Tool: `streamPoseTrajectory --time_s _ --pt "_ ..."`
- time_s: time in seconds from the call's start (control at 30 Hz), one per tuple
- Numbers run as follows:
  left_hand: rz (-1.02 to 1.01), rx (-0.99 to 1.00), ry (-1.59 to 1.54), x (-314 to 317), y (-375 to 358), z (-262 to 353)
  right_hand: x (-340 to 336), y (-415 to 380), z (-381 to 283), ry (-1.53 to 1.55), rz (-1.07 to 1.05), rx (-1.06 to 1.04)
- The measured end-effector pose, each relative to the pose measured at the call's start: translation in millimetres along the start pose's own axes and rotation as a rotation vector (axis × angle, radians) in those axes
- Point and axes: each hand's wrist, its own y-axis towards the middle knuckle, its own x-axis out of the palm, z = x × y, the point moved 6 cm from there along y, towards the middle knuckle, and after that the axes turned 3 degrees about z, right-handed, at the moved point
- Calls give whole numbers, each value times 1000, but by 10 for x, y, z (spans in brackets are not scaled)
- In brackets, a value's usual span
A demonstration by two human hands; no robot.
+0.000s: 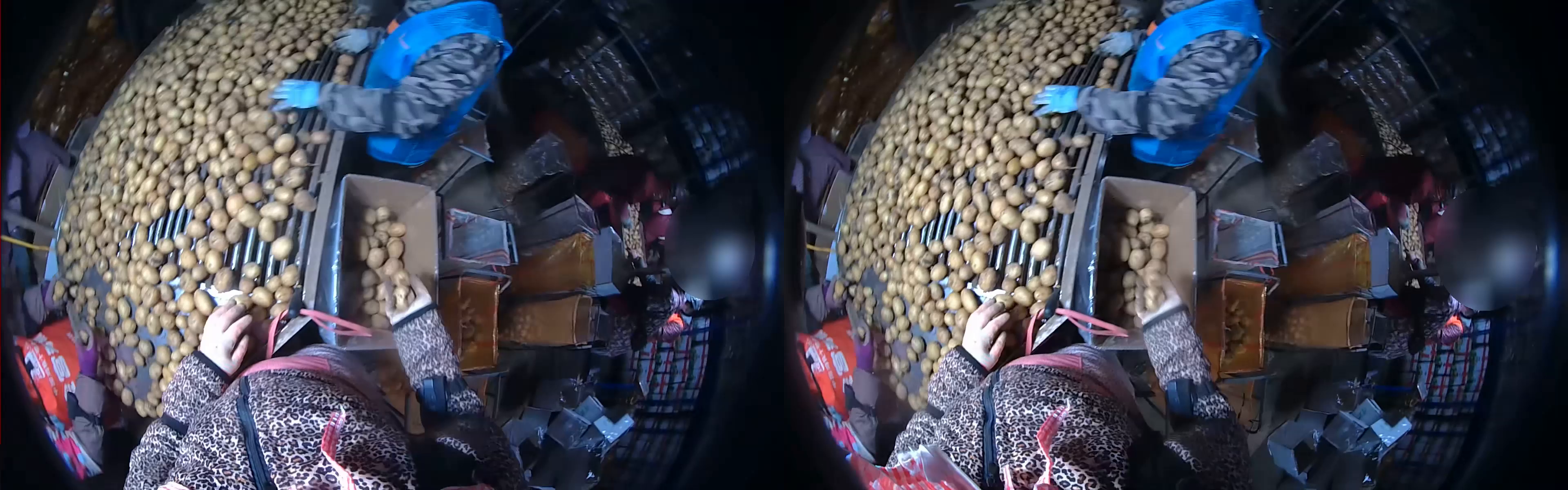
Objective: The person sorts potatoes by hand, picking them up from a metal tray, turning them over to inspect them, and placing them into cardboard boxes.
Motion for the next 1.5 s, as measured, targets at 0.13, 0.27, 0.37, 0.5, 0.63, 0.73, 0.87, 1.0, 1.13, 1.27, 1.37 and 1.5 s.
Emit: streamPoseTrajectory --time_s 0.13,0.27,0.37,0.5,0.63,0.73,0.87,1.0,1.13,1.27,1.37,1.5 --pt "-34 11 38 45 188 108 -2130 2237 -1824 241 12 -365" --pt "-33 -37 51 -10 200 176 94 1508 -3027 391 309 -527" --pt "-2 -94 82 -29 91 108 566 1608 -2340 188 232 -372" --pt "89 -230 67 -104 -227 -116 461 1441 -776 -319 -50 -507" --pt "88 -357 35 -200 -547 -293 1449 694 1002 -1683 -369 -300" --pt "134 -426 107 -257 -733 -212 1808 1014 1678 -1959 -852 -807" --pt "233 -493 163 -453 -1059 -226 2571 1573 2243 -2147 -591 -990" --pt "242 -643 196 -422 -1484 -204 2924 1603 2951 -2625 -511 -910" --pt "253 -658 172 -451 -1598 -266 2774 1344 3474 -2565 -751 -940" --pt "183 -656 161 -458 -1529 -355 2444 712 3462 -2413 -1286 -779" --pt "207 -668 169 -447 -1567 -415 2479 1293 2769 -2196 -1037 -853" --pt "214 -734 132 -371 -1746 -485 2747 2153 1347 -2357 -117 -1014"
